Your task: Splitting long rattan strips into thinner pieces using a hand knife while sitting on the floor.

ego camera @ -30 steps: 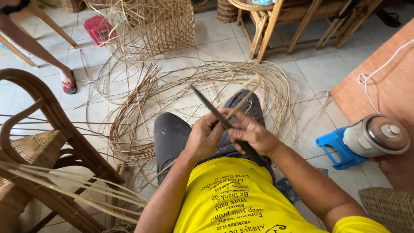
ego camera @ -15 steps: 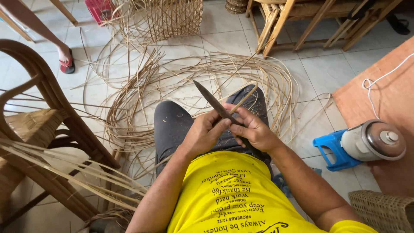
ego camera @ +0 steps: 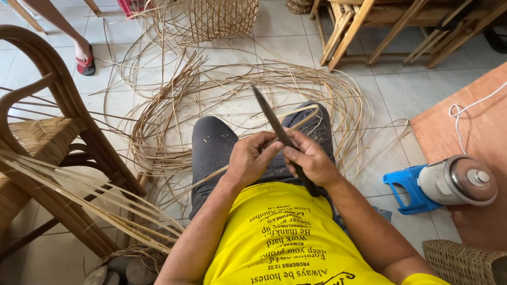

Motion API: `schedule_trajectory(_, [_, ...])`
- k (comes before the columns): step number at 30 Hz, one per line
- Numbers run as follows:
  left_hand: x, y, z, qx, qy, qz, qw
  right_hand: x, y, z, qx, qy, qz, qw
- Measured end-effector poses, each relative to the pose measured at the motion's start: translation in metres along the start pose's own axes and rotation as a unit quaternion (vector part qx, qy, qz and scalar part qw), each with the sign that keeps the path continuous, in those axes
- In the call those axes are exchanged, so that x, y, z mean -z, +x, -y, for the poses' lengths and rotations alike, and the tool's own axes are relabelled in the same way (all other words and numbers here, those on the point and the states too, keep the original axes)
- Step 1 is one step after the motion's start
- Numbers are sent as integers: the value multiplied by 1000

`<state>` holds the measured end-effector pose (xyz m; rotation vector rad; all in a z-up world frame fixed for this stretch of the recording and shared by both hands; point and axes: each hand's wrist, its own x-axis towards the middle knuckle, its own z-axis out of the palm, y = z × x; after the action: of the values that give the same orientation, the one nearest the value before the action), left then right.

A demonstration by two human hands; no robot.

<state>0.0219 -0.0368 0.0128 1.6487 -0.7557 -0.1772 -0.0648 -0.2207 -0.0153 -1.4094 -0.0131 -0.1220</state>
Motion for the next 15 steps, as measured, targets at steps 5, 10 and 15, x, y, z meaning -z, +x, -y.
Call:
schedule_trajectory(5, [8,-1,-6,16,-60,71,996,-8,-3,9,-15,48,38,998])
schedule_trajectory(10, [8,-5,-3,2,-91,103,991,-11,-3,4,-35,69,58,995])
schedule_trajectory(15, [1,-6,0,-6,-55,31,998,-14,-2,-1,-31,67,12,997])
